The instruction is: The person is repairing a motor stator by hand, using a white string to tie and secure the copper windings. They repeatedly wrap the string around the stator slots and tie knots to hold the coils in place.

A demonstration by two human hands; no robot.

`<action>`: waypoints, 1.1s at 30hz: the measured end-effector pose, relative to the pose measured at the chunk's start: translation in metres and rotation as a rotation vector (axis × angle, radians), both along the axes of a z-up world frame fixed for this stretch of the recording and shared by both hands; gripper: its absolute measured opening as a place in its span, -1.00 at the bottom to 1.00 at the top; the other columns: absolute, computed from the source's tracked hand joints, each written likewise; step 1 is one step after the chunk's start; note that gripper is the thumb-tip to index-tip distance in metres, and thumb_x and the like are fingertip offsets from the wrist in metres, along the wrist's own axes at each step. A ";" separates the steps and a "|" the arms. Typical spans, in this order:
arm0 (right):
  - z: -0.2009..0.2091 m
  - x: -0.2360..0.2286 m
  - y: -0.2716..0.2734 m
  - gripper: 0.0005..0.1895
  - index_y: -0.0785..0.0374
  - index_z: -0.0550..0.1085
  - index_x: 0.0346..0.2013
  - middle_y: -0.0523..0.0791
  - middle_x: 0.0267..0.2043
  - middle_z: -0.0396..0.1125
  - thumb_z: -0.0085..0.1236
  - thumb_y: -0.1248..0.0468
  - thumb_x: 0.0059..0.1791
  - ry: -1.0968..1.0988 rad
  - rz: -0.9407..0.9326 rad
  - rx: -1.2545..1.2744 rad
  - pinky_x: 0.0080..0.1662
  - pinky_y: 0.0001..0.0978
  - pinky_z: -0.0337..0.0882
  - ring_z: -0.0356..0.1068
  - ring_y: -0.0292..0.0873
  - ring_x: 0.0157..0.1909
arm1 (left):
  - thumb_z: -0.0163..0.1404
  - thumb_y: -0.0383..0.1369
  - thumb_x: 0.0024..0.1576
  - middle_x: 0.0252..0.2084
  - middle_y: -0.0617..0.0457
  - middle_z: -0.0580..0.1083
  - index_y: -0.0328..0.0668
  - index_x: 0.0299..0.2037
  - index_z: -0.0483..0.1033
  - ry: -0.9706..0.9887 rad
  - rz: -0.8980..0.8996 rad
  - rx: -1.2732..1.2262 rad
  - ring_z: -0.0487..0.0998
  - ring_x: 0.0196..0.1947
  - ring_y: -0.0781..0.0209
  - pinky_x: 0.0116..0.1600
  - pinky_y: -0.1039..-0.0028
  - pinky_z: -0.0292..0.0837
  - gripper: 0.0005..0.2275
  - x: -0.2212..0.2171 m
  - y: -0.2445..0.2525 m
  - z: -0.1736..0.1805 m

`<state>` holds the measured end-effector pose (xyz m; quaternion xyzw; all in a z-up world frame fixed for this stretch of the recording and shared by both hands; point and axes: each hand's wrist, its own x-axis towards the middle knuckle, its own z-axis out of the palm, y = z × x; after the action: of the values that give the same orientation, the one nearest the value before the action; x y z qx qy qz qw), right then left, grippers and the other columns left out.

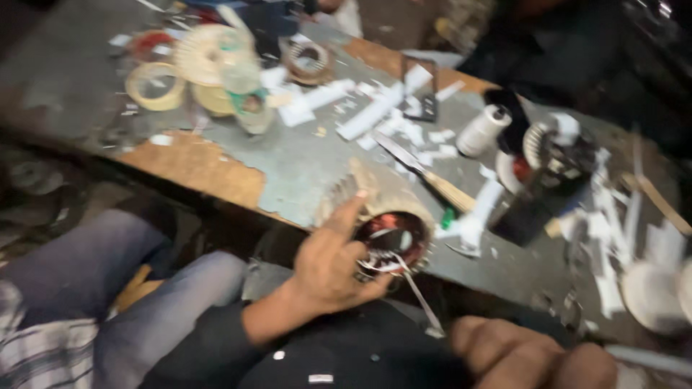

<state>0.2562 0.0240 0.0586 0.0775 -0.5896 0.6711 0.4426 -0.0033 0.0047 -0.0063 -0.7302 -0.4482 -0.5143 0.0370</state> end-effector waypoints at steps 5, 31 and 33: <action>-0.020 -0.001 0.026 -0.81 0.07 0.21 -0.22 -0.01 -0.40 0.21 -0.35 0.15 0.23 0.010 0.422 0.317 -0.25 0.19 0.39 0.36 0.14 -0.37 | 0.38 -0.32 -0.08 0.26 -0.56 0.29 -0.25 -0.15 0.19 0.004 0.004 -0.002 0.51 0.17 -0.46 0.19 0.05 0.54 -0.47 -0.002 0.000 0.003; -0.127 0.114 0.010 -0.71 0.28 0.58 -0.27 -0.10 -0.46 0.50 0.02 0.15 0.12 -1.110 0.009 -0.113 -0.40 -0.35 0.54 0.54 -0.23 -0.46 | 0.41 -0.22 0.03 0.27 -0.57 0.26 -0.25 -0.20 0.26 0.048 -0.018 -0.102 0.49 0.19 -0.51 0.12 0.07 0.59 -0.51 -0.008 0.001 -0.001; -0.127 0.126 0.010 -0.77 0.23 0.62 -0.37 -0.11 -0.55 0.52 0.14 0.17 0.04 -1.476 -0.003 -0.112 -0.43 -0.34 0.53 0.54 -0.22 -0.53 | 0.41 -0.22 0.05 0.28 -0.58 0.25 -0.26 -0.19 0.25 0.045 -0.025 -0.094 0.49 0.20 -0.51 0.13 0.05 0.59 -0.51 -0.009 0.003 0.001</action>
<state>0.3823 0.0341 -0.0681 -0.4172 -0.6989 0.5772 -0.0648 -0.0119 0.0073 -0.0056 -0.7483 -0.4617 -0.4763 0.0062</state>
